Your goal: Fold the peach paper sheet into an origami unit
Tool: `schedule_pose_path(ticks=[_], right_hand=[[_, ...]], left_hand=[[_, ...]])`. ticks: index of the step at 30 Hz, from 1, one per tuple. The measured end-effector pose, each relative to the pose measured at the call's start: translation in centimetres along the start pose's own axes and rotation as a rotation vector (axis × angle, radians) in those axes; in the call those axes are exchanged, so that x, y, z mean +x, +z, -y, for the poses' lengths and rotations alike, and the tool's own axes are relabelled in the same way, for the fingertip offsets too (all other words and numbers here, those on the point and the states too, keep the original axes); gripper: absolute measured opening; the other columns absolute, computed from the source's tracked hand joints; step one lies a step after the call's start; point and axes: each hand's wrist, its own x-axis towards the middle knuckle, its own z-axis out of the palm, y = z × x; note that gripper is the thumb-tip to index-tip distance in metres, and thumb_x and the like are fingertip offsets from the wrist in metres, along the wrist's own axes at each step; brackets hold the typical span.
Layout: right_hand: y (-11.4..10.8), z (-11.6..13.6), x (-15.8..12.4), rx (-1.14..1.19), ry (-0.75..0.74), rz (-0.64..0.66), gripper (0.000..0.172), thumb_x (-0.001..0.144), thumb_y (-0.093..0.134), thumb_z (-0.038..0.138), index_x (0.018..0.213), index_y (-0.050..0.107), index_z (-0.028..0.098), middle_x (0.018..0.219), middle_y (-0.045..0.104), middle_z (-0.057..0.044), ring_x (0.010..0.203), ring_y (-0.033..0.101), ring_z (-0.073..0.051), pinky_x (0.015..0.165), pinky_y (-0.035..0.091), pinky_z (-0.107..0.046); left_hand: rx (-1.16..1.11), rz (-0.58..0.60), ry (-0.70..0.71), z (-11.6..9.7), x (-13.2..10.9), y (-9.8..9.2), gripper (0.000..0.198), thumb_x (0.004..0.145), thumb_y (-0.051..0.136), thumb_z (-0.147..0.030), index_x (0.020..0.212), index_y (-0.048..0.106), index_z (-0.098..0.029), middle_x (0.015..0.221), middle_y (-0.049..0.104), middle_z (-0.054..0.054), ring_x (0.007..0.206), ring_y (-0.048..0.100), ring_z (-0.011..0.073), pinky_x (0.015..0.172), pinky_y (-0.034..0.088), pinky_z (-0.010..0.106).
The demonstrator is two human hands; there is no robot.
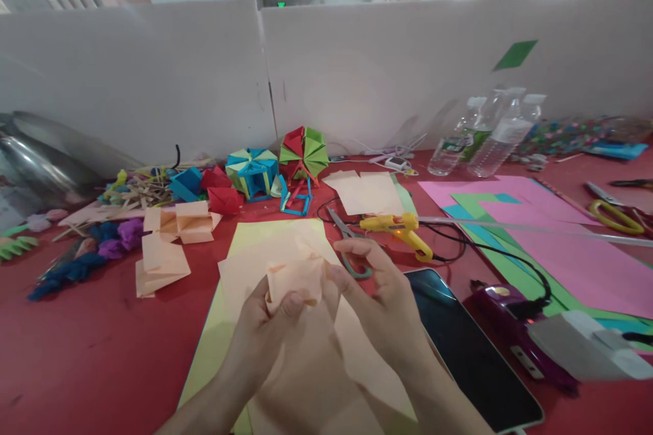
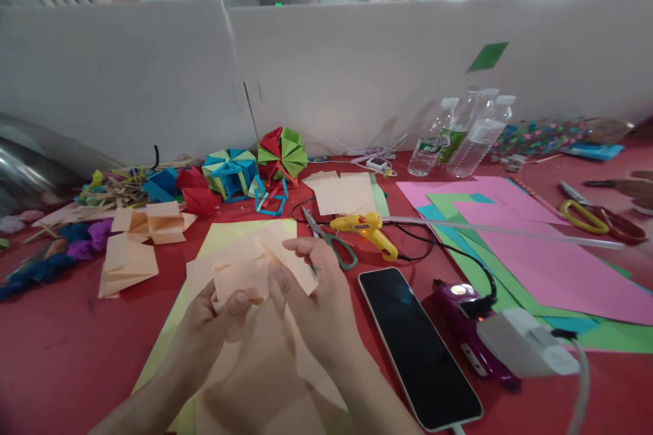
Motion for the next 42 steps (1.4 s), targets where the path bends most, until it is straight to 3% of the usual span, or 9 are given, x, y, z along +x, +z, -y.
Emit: schedule_pose_path(ticks=[4,9,14,18,23,27,32,37,42], right_hand=[[0.0,0.3,-0.2,0.025,-0.099,0.031,0.015,0.081,0.060,0.027,0.095,0.059,0.023,0.093,0.059,-0.003,0.085,0.055,-0.017,0.072,0.044,-0.030],[0.2,0.5,-0.5,0.074,-0.203,0.110,0.009,0.080,0.062,0.022,0.088,0.063,0.024,0.093,0.059,-0.003,0.092,0.056,-0.017,0.082,0.044,-0.031],[-0.2,0.6,-0.4,0.158,-0.179,0.214,0.017,0.078,0.065,0.024,0.094,0.064,0.026,0.108,0.057,-0.005,0.105,0.054,-0.019,0.089,0.044,-0.035],[-0.4,1.0,-0.2,0.224,-0.113,0.287,0.010,0.077,0.066,0.024,0.086,0.063,0.024,0.108,0.060,-0.005,0.104,0.056,-0.019,0.089,0.044,-0.033],[0.0,1.2,-0.3,0.285,-0.066,0.331,0.001,0.080,0.059,0.021,0.080,0.059,0.021,0.091,0.065,-0.004,0.085,0.061,-0.016,0.075,0.048,-0.028],[0.3,0.8,-0.6,0.193,-0.048,0.336,0.003,0.082,0.055,0.019,0.083,0.057,0.021,0.081,0.063,-0.001,0.072,0.056,-0.012,0.064,0.044,-0.024],[0.2,0.5,-0.6,0.165,-0.040,0.362,0.009,0.083,0.052,0.019,0.091,0.055,0.022,0.081,0.058,0.000,0.071,0.054,-0.012,0.062,0.042,-0.022],[0.2,0.4,-0.2,0.274,0.168,0.366,0.007,0.085,0.050,0.026,0.088,0.052,0.020,0.076,0.056,0.001,0.066,0.053,-0.011,0.054,0.040,-0.021],[0.0,-0.3,0.3,0.181,0.155,0.391,0.004,0.083,0.052,0.024,0.084,0.054,0.020,0.079,0.058,0.001,0.071,0.054,-0.012,0.060,0.040,-0.023]], left_hand=[[0.096,-0.123,0.114,0.2,-0.2,-0.4,0.036,0.073,0.066,-0.040,0.099,0.055,-0.019,0.091,0.070,0.005,0.081,0.065,0.0197,0.068,0.050,0.026],[0.315,-0.108,0.281,0.1,-0.8,-0.6,0.016,0.076,0.063,-0.033,0.084,0.059,-0.021,0.076,0.066,0.001,0.068,0.062,0.0174,0.060,0.048,0.025],[0.362,-0.068,0.408,-0.6,-0.9,-0.8,0.005,0.078,0.061,-0.026,0.080,0.062,-0.022,0.082,0.066,0.002,0.075,0.061,0.0174,0.065,0.047,0.024],[0.337,-0.044,0.388,-0.6,-0.6,-0.8,0.008,0.075,0.064,-0.024,0.081,0.058,-0.022,0.081,0.063,0.000,0.074,0.060,0.0160,0.065,0.047,0.023],[0.208,0.008,0.337,0.0,-0.3,-0.8,0.022,0.077,0.064,-0.027,0.091,0.048,-0.023,0.085,0.058,-0.001,0.078,0.059,0.0140,0.069,0.048,0.024],[0.121,0.034,0.287,0.0,-0.2,-0.7,0.033,0.079,0.063,-0.028,0.104,0.041,-0.025,0.091,0.054,-0.001,0.081,0.057,0.0139,0.072,0.048,0.025],[0.044,0.144,0.198,-0.5,-0.2,-0.4,0.030,0.079,0.062,-0.034,0.100,0.044,-0.023,0.088,0.056,0.000,0.077,0.058,0.0133,0.066,0.048,0.022],[0.036,-0.006,0.405,-0.2,0.1,-1.0,0.031,0.077,0.065,-0.029,0.095,0.040,-0.026,0.108,0.049,0.002,0.093,0.055,0.0149,0.075,0.048,0.025],[0.364,0.144,0.466,-1.2,1.0,-2.7,0.006,0.083,0.058,-0.022,0.086,0.052,-0.022,0.105,0.049,0.004,0.107,0.049,0.0168,0.090,0.042,0.029]])
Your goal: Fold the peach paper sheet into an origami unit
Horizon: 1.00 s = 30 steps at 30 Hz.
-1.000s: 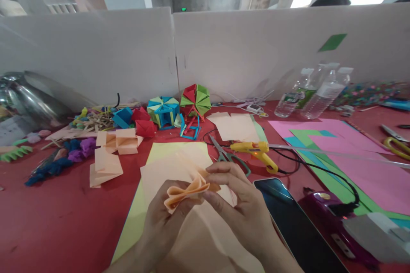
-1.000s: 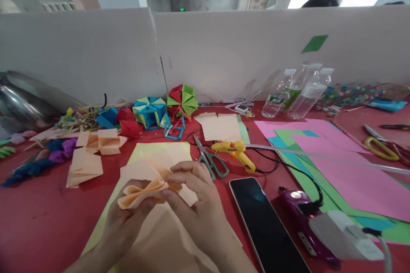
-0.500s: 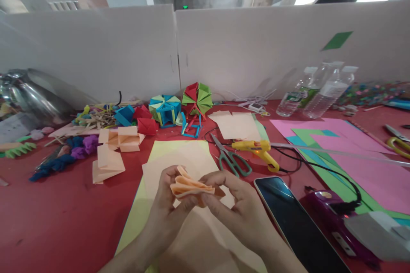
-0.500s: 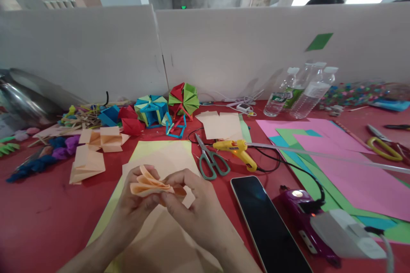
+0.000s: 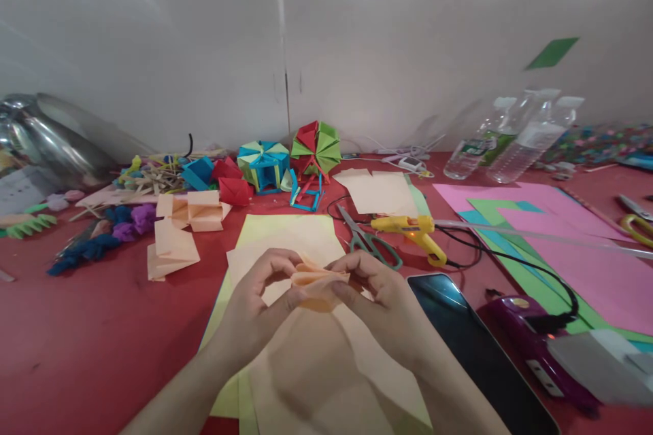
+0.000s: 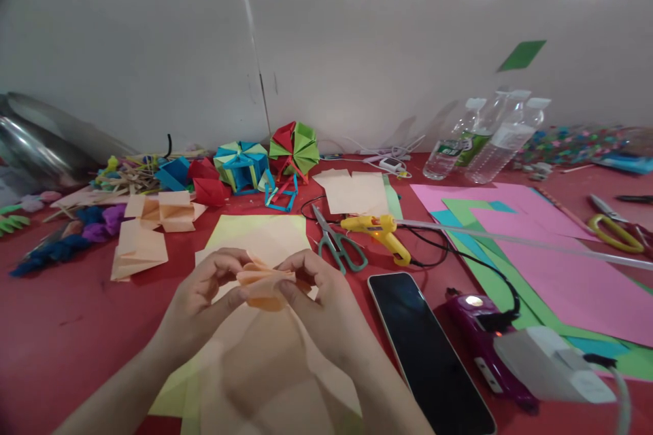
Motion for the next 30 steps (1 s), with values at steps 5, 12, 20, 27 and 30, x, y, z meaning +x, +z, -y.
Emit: schedule_pose_path(ticks=[5,12,20,27,30], right_hand=[[-0.4,-0.3,0.2,-0.096,-0.054,0.060,0.008,0.083,0.049,0.016,0.087,0.054,0.021,0.093,0.061,-0.001,0.085,0.057,-0.014,0.074,0.043,-0.026],[0.3,-0.5,-0.3,-0.233,-0.237,0.126,0.034,0.081,0.040,0.003,0.104,0.050,0.026,0.101,0.058,0.000,0.098,0.055,-0.013,0.085,0.044,-0.027],[0.3,0.0,-0.4,-0.274,-0.215,0.137,0.045,0.076,0.045,0.000,0.113,0.044,0.025,0.111,0.054,-0.002,0.106,0.052,-0.014,0.091,0.043,-0.029],[0.1,0.0,-0.6,-0.301,-0.343,0.028,0.032,0.082,0.054,0.012,0.111,0.048,0.025,0.107,0.055,-0.002,0.103,0.052,-0.014,0.088,0.043,-0.027],[0.1,0.2,-0.4,-0.319,-0.419,-0.003,0.022,0.084,0.052,0.012,0.103,0.054,0.024,0.103,0.056,-0.003,0.103,0.052,-0.014,0.088,0.042,-0.028]], left_hand=[[0.253,0.166,0.090,-0.3,0.4,-1.5,0.003,0.080,0.062,-0.020,0.081,0.060,-0.023,0.126,0.044,0.004,0.120,0.042,0.0190,0.096,0.038,0.032],[0.381,0.267,0.283,-0.9,0.3,-1.6,0.010,0.083,0.058,-0.013,0.088,0.060,-0.021,0.118,0.054,0.004,0.109,0.052,0.0140,0.091,0.042,0.025],[0.369,0.260,0.249,-0.6,0.4,-1.7,0.012,0.083,0.057,-0.012,0.090,0.060,-0.021,0.114,0.053,0.005,0.106,0.052,0.0144,0.088,0.043,0.025],[0.351,0.203,0.219,-0.7,0.3,-1.6,0.010,0.082,0.059,-0.014,0.088,0.057,-0.022,0.106,0.056,0.002,0.099,0.055,0.0131,0.083,0.044,0.025],[0.339,0.159,0.163,-0.5,0.3,-1.5,0.013,0.081,0.061,-0.017,0.087,0.052,-0.023,0.103,0.058,0.000,0.097,0.057,0.0129,0.081,0.045,0.025]])
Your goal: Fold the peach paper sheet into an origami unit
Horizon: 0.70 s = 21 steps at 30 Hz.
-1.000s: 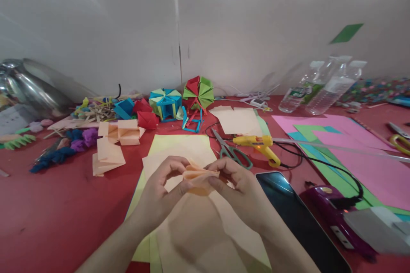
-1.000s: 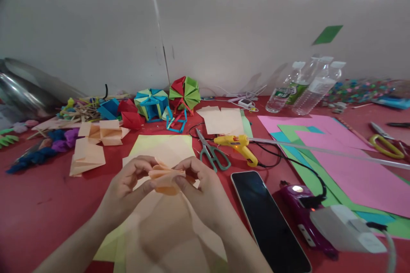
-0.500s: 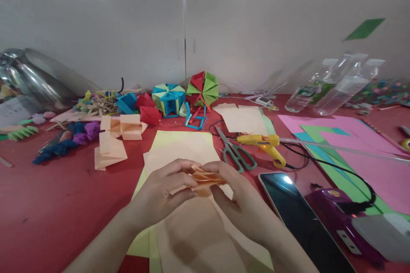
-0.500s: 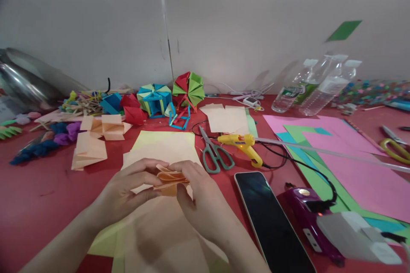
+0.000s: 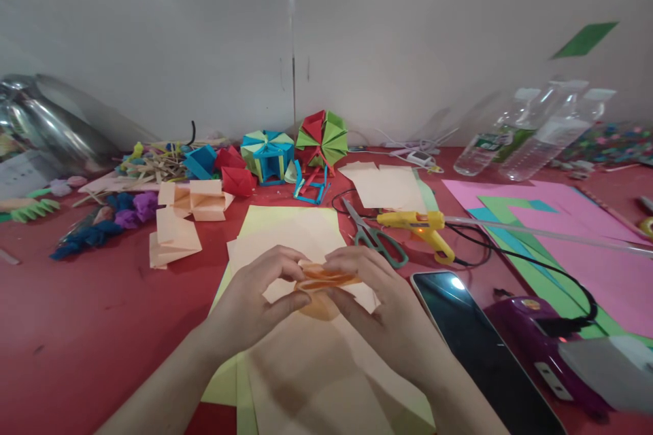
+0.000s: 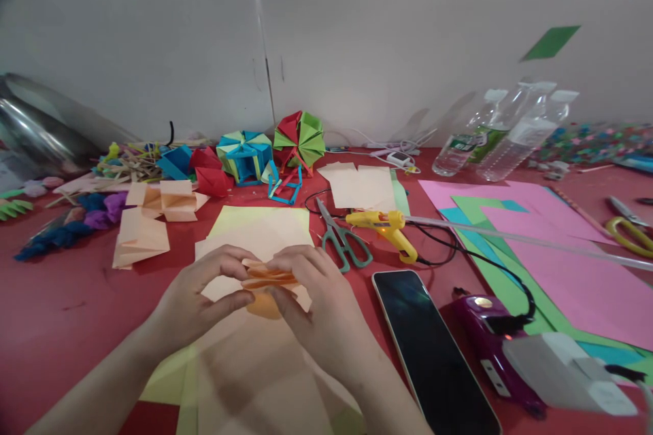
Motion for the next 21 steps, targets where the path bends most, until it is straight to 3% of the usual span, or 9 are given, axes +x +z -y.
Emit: schedule_pose_path(ticks=[3,7,21], right_hand=[[0.03,0.00,0.22,-0.022,-0.014,0.024,0.025,0.085,0.048,0.008,0.102,0.058,0.025,0.102,0.057,-0.002,0.100,0.052,-0.014,0.087,0.043,-0.029],[0.17,0.03,0.31,-0.032,-0.029,0.045,0.028,0.085,0.046,0.005,0.101,0.057,0.025,0.101,0.059,-0.001,0.100,0.052,-0.015,0.086,0.043,-0.031],[0.26,0.10,0.38,-0.085,0.020,0.041,0.023,0.080,0.054,0.008,0.098,0.054,0.022,0.097,0.063,-0.002,0.094,0.056,-0.018,0.080,0.045,-0.034]], left_hand=[[-0.033,-0.031,-0.039,0.20,-0.03,0.18,0.021,0.081,0.062,-0.019,0.096,0.049,-0.025,0.106,0.058,0.001,0.097,0.057,0.0135,0.079,0.048,0.025],[0.038,0.010,0.076,0.22,-0.02,0.06,0.029,0.083,0.058,-0.018,0.110,0.049,-0.028,0.117,0.053,0.004,0.110,0.051,0.0169,0.088,0.046,0.031],[0.185,-0.033,0.118,-0.05,0.12,-0.57,0.014,0.082,0.059,-0.023,0.095,0.053,-0.022,0.110,0.053,0.007,0.108,0.051,0.0203,0.084,0.046,0.033]])
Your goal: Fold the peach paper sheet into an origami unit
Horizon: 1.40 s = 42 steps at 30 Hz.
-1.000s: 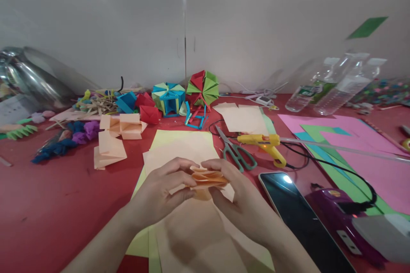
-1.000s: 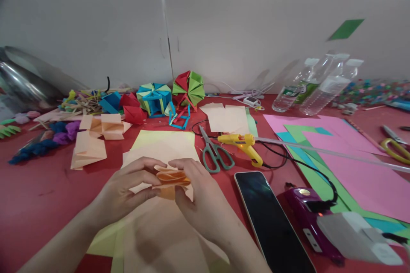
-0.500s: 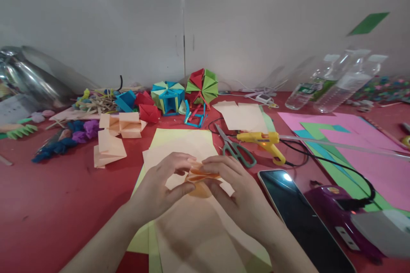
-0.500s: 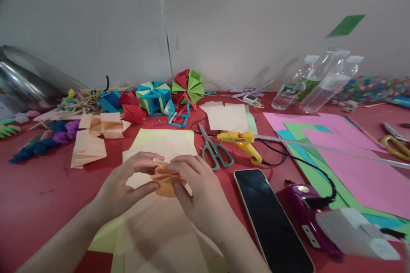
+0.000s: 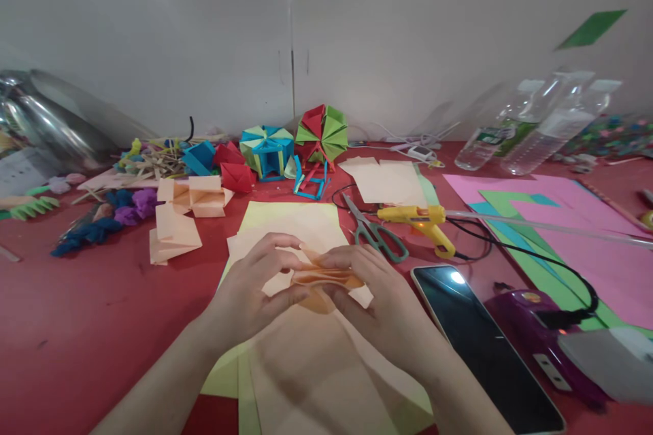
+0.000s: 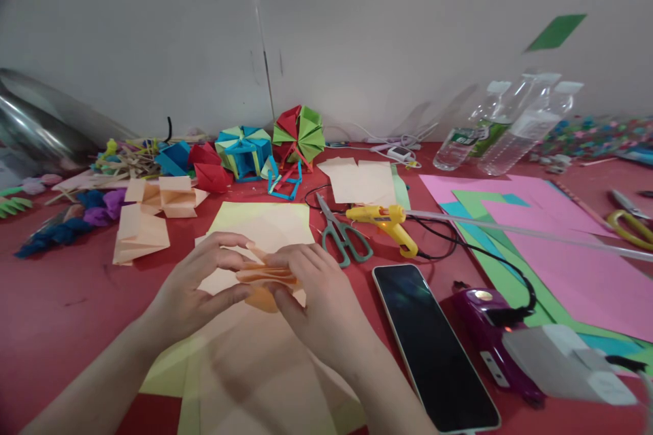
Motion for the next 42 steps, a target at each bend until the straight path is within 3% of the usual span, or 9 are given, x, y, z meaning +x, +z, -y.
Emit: schedule_pose_path(ticks=[5,9,17,20,23,27,30,37,42], right_hand=[[0.1,0.0,0.0,0.028,0.010,0.030,0.021,0.081,0.051,0.008,0.096,0.055,0.023,0.094,0.063,-0.003,0.089,0.058,-0.018,0.077,0.046,-0.034],[0.3,-0.2,-0.2,0.032,0.054,0.038,0.013,0.083,0.049,0.010,0.089,0.053,0.021,0.087,0.061,-0.002,0.082,0.057,-0.017,0.072,0.046,-0.032],[0.3,0.3,-0.1,0.212,0.217,0.054,0.025,0.082,0.048,0.014,0.105,0.053,0.022,0.091,0.065,-0.003,0.076,0.061,-0.013,0.064,0.047,-0.024],[-0.1,0.0,0.1,0.320,0.358,0.046,0.018,0.081,0.051,0.017,0.097,0.058,0.021,0.088,0.065,-0.002,0.074,0.061,-0.013,0.061,0.047,-0.023],[-0.4,-0.7,0.1,0.451,0.468,0.029,0.016,0.080,0.053,0.021,0.096,0.058,0.022,0.076,0.061,0.001,0.064,0.057,-0.011,0.055,0.044,-0.021],[-0.7,-1.0,0.0,0.483,0.501,0.047,0.014,0.078,0.056,0.022,0.093,0.058,0.021,0.070,0.055,0.003,0.059,0.051,-0.010,0.050,0.039,-0.019],[-0.8,-0.8,0.0,0.444,0.510,0.064,0.012,0.078,0.056,0.022,0.090,0.059,0.021,0.066,0.051,0.004,0.055,0.046,-0.008,0.048,0.037,-0.018],[-1.1,-1.0,0.0,0.494,0.521,0.061,0.011,0.078,0.056,0.022,0.088,0.060,0.021,0.070,0.056,0.003,0.060,0.053,-0.010,0.053,0.041,-0.020],[-0.9,-1.2,0.0,0.533,0.526,0.060,0.011,0.080,0.055,0.025,0.089,0.058,0.020,0.071,0.058,0.002,0.060,0.057,-0.011,0.053,0.045,-0.023]], left_hand=[[-0.032,-0.021,-0.001,0.0,0.1,0.2,0.016,0.080,0.063,-0.021,0.093,0.053,-0.022,0.109,0.055,0.007,0.109,0.051,0.0207,0.086,0.045,0.035],[-0.131,-0.031,-0.020,0.0,0.1,0.5,0.012,0.080,0.062,-0.018,0.084,0.051,-0.021,0.096,0.059,0.003,0.092,0.057,0.0152,0.078,0.046,0.028],[-0.447,-0.150,-0.320,-0.4,-0.5,1.8,0.021,0.080,0.063,-0.026,0.092,0.046,-0.021,0.085,0.055,0.001,0.075,0.057,0.0125,0.067,0.046,0.024],[-0.694,-0.076,-0.365,-0.5,-0.5,1.7,0.046,0.072,0.070,-0.037,0.104,0.038,-0.025,0.103,0.053,0.004,0.084,0.058,0.0146,0.071,0.048,0.026],[-0.681,0.092,-0.276,-0.8,-0.4,1.3,0.058,0.063,0.077,-0.037,0.107,0.038,-0.030,0.123,0.042,0.006,0.102,0.054,0.0196,0.082,0.047,0.031],[-0.351,0.235,-0.204,-1.0,-0.2,0.8,0.028,0.073,0.069,-0.028,0.097,0.054,-0.025,0.119,0.041,0.007,0.118,0.040,0.0230,0.092,0.041,0.033],[-0.299,0.253,-0.210,-0.8,0.0,0.4,0.004,0.080,0.061,-0.024,0.078,0.060,-0.021,0.106,0.047,0.006,0.107,0.048,0.0201,0.090,0.042,0.032],[-0.468,0.234,-0.441,-0.1,0.2,0.2,0.017,0.080,0.060,-0.025,0.069,0.051,-0.018,0.088,0.055,0.002,0.086,0.055,0.0149,0.071,0.043,0.025],[-0.565,0.137,-0.550,-0.2,-0.1,1.3,0.019,0.086,0.052,-0.027,0.072,0.041,-0.019,0.066,0.047,-0.005,0.059,0.046,0.0084,0.055,0.035,0.020]])
